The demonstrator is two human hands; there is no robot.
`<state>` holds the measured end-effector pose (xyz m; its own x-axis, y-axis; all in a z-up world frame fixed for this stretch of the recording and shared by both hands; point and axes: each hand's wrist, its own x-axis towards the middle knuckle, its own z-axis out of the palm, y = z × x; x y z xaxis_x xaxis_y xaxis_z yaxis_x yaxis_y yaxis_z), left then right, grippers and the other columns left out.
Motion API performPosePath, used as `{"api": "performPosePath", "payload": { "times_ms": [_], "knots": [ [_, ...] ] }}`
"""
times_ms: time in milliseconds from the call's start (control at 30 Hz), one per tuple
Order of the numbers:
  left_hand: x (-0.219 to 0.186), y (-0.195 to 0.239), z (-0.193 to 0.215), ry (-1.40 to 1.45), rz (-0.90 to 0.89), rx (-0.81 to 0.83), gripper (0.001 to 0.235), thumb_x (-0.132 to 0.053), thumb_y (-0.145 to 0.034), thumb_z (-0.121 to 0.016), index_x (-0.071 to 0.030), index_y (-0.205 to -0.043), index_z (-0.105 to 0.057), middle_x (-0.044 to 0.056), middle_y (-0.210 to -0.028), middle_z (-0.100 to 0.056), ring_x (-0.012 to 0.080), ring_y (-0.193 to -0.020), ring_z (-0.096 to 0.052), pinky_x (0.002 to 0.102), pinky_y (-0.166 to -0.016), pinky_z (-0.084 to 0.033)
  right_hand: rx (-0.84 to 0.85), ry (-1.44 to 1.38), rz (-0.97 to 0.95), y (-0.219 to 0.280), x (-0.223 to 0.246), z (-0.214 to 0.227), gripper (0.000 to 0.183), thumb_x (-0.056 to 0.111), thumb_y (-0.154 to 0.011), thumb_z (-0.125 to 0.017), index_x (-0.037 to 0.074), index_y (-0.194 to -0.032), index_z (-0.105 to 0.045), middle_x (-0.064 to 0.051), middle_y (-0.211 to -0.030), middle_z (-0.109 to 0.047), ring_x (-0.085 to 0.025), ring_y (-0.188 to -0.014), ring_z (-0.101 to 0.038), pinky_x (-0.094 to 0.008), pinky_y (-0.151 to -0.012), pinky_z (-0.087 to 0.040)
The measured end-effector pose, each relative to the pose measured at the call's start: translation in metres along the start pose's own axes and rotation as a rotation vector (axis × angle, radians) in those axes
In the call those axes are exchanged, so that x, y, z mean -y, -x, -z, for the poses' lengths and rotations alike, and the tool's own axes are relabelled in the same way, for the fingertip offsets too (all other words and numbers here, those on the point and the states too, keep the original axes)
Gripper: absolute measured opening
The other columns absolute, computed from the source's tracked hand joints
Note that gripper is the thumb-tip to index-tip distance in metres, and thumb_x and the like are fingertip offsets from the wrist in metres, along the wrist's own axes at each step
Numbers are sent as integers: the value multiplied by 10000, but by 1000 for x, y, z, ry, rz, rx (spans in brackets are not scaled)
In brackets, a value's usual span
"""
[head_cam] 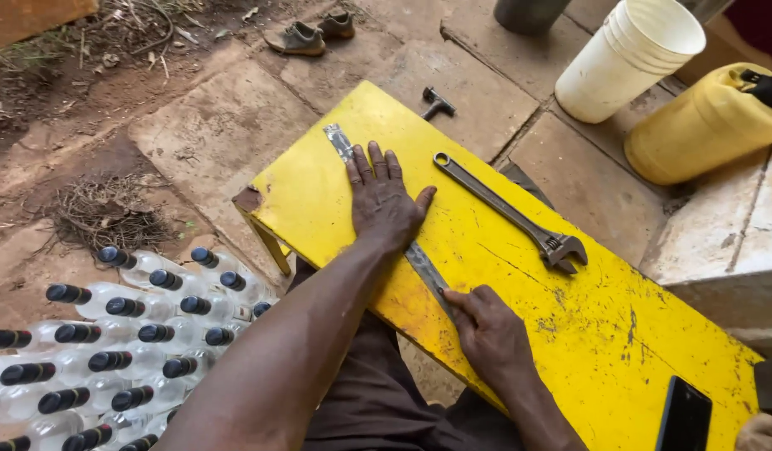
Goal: The person files a long metal strip on a yellow table using a metal file. They hold the strip with one hand and file it with the other, then wipe the strip with a cloth and inspect it.
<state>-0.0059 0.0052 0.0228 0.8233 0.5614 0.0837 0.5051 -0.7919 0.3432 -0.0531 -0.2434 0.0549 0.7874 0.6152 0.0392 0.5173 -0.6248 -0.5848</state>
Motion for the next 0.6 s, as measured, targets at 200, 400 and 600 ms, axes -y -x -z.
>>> {"api": "performPosePath", "payload": {
  "times_ms": [200,400,600],
  "knots": [
    [3,0,-5,-7,-5,-25,993,-783,-1019,-372,-2,-1631,-405,314,-1727,-265,534,-1619,-146,632,-1312,-43,-30,66,131,-36,8,-18,250,252,-1029,-659,244,-1228,-810,-74,-894,-655,-322,-834,-721,-446,-750,-637],
    [1,-14,-20,-113,29,82,1034,-817,-999,-222,-61,-1702,-177,244,-1778,-64,500,-1626,0,603,-1298,31,-34,147,88,-42,-15,-40,331,327,-991,-674,250,-1285,-805,-86,-952,-655,-323,-841,-667,-492,-689,-494],
    [7,-12,-18,22,9,40,1056,-798,-996,-317,-22,-1693,-153,263,-1774,-26,488,-1625,59,572,-1300,64,202,140,-257,-13,43,-2,360,410,-1046,-566,295,-1318,-770,-32,-1007,-718,-244,-836,-688,-433,-635,-480]
  ]
}}
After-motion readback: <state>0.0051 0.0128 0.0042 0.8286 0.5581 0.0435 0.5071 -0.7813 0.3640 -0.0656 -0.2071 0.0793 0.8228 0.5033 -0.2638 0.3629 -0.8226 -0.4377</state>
